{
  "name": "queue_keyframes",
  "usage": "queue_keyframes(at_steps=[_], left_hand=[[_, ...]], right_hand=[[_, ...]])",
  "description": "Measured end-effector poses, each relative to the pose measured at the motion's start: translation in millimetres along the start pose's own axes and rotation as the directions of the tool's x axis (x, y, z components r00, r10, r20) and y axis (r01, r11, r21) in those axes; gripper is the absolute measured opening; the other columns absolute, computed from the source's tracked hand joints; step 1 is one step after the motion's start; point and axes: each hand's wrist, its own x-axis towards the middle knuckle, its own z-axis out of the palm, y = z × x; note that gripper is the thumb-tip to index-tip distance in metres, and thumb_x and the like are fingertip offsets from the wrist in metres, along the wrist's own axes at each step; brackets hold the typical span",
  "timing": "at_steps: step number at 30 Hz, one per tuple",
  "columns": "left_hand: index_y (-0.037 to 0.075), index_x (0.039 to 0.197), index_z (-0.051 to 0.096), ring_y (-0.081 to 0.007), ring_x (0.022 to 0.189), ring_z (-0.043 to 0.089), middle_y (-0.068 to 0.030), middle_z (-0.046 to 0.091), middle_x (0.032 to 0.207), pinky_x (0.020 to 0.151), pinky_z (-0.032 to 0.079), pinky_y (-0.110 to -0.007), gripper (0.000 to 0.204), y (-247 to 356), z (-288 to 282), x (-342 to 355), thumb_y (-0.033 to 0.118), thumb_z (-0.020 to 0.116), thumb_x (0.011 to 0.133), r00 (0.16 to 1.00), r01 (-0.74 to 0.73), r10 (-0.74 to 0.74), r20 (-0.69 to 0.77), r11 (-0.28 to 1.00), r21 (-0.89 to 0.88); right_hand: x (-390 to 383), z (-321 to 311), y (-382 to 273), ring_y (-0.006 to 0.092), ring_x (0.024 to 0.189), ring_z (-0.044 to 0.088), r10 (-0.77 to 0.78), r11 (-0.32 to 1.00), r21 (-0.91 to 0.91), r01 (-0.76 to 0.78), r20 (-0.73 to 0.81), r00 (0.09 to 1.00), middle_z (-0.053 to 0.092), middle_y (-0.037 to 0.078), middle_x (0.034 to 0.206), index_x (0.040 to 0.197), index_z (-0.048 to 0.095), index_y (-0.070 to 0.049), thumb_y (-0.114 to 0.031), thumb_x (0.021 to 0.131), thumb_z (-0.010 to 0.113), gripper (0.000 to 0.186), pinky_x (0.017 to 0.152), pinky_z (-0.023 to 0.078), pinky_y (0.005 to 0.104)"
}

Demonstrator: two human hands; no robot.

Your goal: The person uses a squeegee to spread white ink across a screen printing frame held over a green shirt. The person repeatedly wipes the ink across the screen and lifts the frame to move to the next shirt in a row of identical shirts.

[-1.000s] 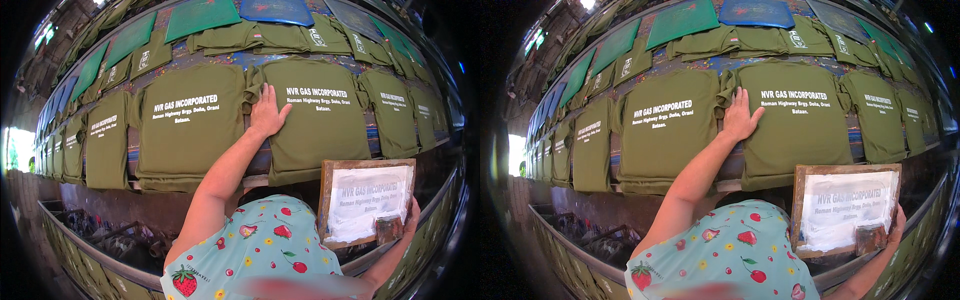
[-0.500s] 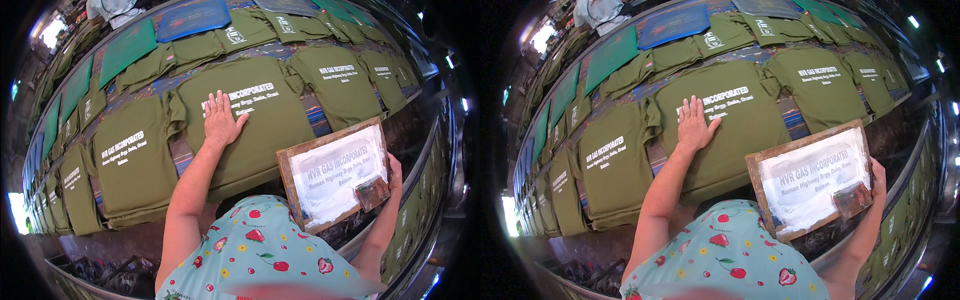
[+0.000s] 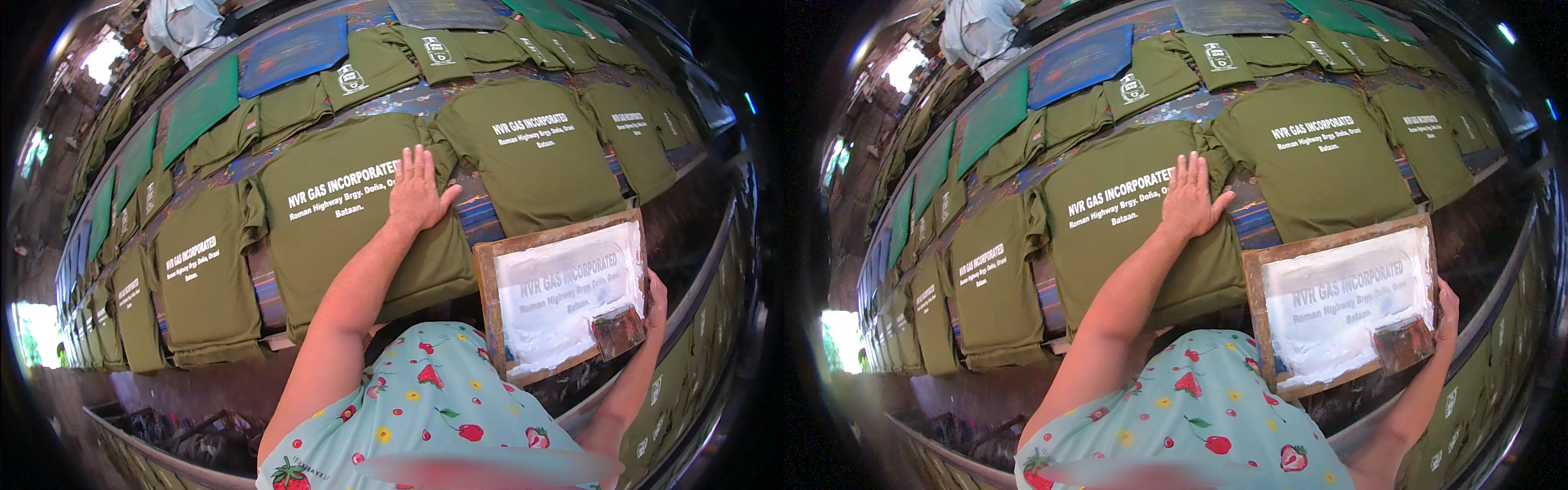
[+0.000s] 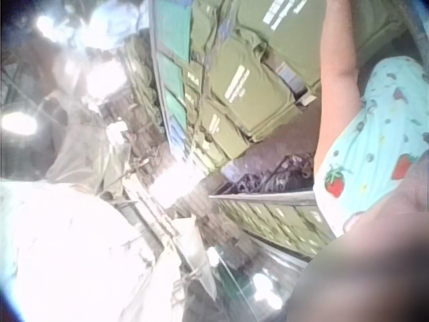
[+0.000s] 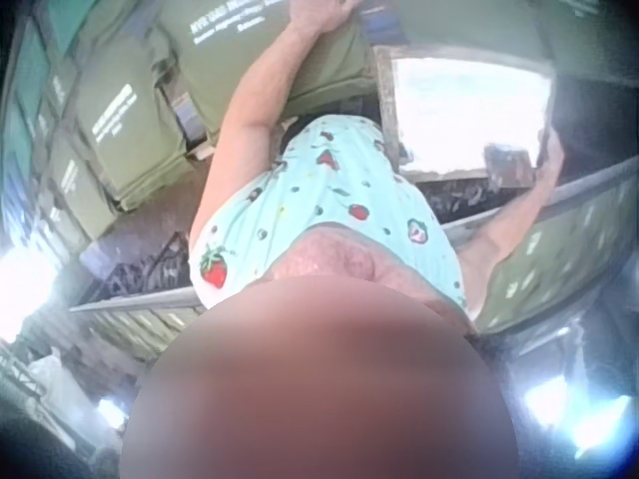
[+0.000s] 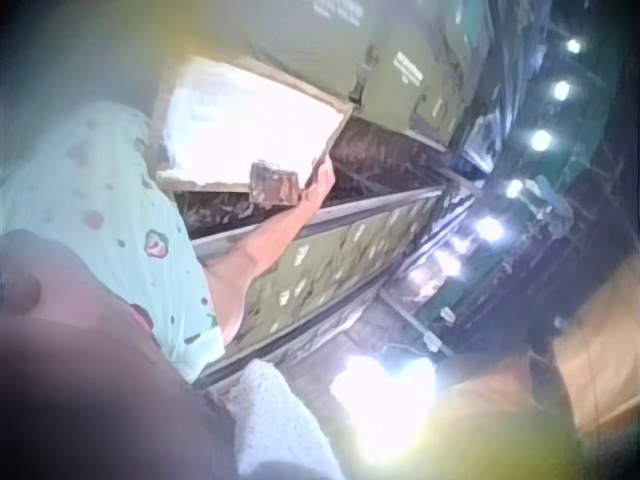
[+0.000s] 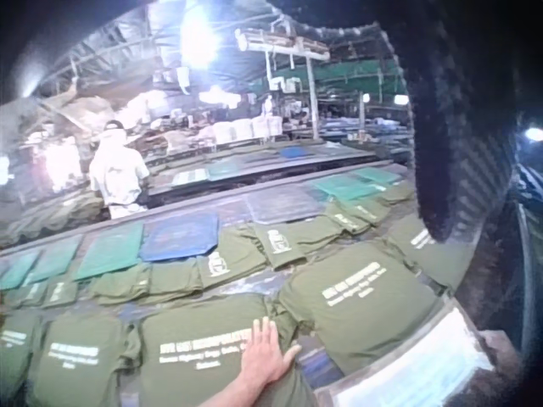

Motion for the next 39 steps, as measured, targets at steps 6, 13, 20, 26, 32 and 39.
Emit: queue_keyframes(at_steps=[6,13,20,26,32,39], left_hand=[[-0.009,0.17,0.027,-0.0479,0.168,0.017,-0.0301,0.023,0.18,0.139,0.013,-0.052,0.106,-78,-21,-43,0.07,0.055,0.106,0.975,0.194,-0.195,-0.108,0.981,-0.017],[-0.008,0.172,0.025,-0.0421,0.169,0.019,-0.0289,0.024,0.18,0.138,0.017,-0.05,0.097,-268,-88,-161,0.06,0.057,0.11,0.795,0.562,-0.588,-0.15,0.807,-0.182],[-0.007,0.158,0.054,-0.036,0.149,0.057,-0.0257,0.06,0.159,0.125,0.043,-0.045,0.06,-227,-111,-202,0.02,0.071,0.107,0.661,0.175,-0.672,-0.334,0.571,-0.802],[0.001,0.174,0.027,-0.024,0.134,0.065,-0.0245,0.062,0.154,0.113,0.054,-0.038,0.081,-73,-133,-291,0.02,0.07,0.109,0.87,0.487,0.134,0.474,-0.085,-0.869],[0.0,0.171,-0.026,-0.0253,0.127,0.061,-0.0265,0.052,0.156,0.109,0.051,-0.035,0.116,-10,-130,-281,0.018,0.069,0.108,0.691,0.434,0.583,0.427,0.138,-0.89],[-0.002,0.175,-0.009,-0.017,0.101,0.057,-0.0113,0.061,0.122,0.092,0.054,-0.032,0.119,16,-129,-238,0.005,0.08,0.095,0.92,0.311,0.322,0.225,-0.245,-0.918]], right_hand=[[13,6,4,0.024,0.123,0.067,-0.002,0.999,0.05,0.001,0.016,1.0,0.071,0.012,0.137,0.148,0.063,0.009,-0.05,0.102,0.072,0.075,0.111,0.049,0.0388],[0,40,-11,0.0241,0.122,0.067,0.005,0.996,0.087,-0.009,0.048,0.999,0.071,0.013,0.137,0.15,0.062,0.009,-0.057,0.101,0.073,0.082,0.11,0.049,0.0384],[-22,84,-24,0.0224,0.122,0.067,-0.019,0.999,0.05,0.014,0.105,0.994,0.071,0.011,0.137,0.15,0.06,0.01,-0.057,0.102,0.072,0.083,0.11,0.05,0.0376],[-66,95,2,0.0241,0.13,0.066,0.036,0.994,0.105,-0.041,0.053,0.998,0.07,0.01,0.143,0.152,0.061,0.004,-0.048,0.109,0.065,0.068,0.117,0.046,0.0398],[-104,77,-4,0.0266,0.139,0.061,0.07,0.989,0.132,-0.07,0.001,0.998,0.066,0.011,0.152,0.155,0.059,0.001,-0.046,0.114,0.055,0.063,0.122,0.042,0.0423],[-63,76,-74,0.0267,0.142,0.058,0.087,0.964,0.264,-0.032,-0.199,0.976,0.064,0.012,0.155,0.154,0.06,0.001,-0.044,0.115,0.055,0.06,0.125,0.038,0.0414]])
